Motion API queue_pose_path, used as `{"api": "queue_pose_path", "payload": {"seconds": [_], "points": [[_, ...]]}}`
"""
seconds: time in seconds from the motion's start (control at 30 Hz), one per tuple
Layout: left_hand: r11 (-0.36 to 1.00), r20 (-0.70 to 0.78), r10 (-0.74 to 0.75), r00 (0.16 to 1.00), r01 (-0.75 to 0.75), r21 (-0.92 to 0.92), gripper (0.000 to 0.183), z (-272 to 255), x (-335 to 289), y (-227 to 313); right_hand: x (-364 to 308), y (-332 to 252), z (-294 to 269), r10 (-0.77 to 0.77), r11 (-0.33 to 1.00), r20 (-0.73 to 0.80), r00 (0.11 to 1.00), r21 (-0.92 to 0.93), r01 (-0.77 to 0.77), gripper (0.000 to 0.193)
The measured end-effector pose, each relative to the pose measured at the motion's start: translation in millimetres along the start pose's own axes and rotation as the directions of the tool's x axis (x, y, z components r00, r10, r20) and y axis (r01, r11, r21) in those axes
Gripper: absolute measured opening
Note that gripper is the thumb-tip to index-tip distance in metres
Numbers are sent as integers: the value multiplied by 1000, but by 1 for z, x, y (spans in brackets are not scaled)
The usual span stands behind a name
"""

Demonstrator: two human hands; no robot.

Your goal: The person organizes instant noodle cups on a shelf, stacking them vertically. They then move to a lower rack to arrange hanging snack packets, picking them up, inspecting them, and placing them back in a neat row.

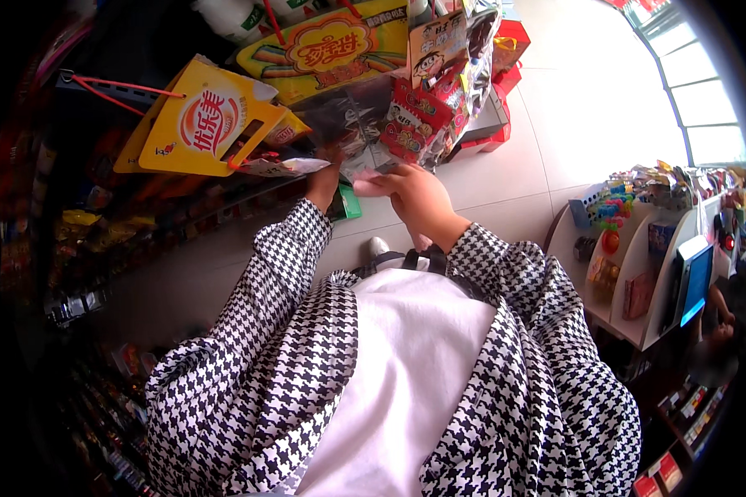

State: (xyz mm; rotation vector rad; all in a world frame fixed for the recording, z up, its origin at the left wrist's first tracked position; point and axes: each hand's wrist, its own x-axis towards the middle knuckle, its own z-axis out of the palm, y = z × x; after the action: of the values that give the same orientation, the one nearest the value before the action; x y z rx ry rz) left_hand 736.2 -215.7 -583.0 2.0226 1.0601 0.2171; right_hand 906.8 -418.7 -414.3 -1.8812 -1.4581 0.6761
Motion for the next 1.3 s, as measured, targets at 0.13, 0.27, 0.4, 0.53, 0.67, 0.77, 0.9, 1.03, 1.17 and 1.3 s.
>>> {"api": "queue_pose_path", "payload": {"seconds": [0.13,0.27,0.4,0.53,0.67,0.77,0.9,1.03,1.17,1.3], "points": [[951,32,157,987,-143,-275,27,-8,-20,-1,5,0,21,71,990,-176,982,129,-48,44],[740,189,85,978,64,-669,36,22,-39,72,-10,40,14,70,980,-283,956,198,-13,46],[859,185,32,982,68,-508,38,24,-56,64,-4,38,34,-75,978,-367,927,153,140,47],[987,299,58,952,-10,-160,29,23,-55,62,-6,52,60,-282,953,-233,931,44,300,45],[735,326,-151,933,327,-595,32,24,-70,81,-17,78,68,-165,986,-140,976,3,167,45],[707,367,-319,874,478,-521,39,28,-62,59,-27,97,86,-1,990,-300,954,136,44,46],[713,329,-293,898,435,-550,40,25,-59,60,-42,100,91,264,943,-436,861,305,-134,44],[751,314,-288,905,417,-513,39,21,-54,58,-26,75,86,414,897,-577,704,390,-208,39],[871,248,-249,936,329,-366,40,23,-50,27,11,72,86,449,862,-608,655,487,-139,41],[772,254,-321,912,407,-487,39,26,-53,57,18,75,93,554,800,-486,676,534,-272,32]]}}
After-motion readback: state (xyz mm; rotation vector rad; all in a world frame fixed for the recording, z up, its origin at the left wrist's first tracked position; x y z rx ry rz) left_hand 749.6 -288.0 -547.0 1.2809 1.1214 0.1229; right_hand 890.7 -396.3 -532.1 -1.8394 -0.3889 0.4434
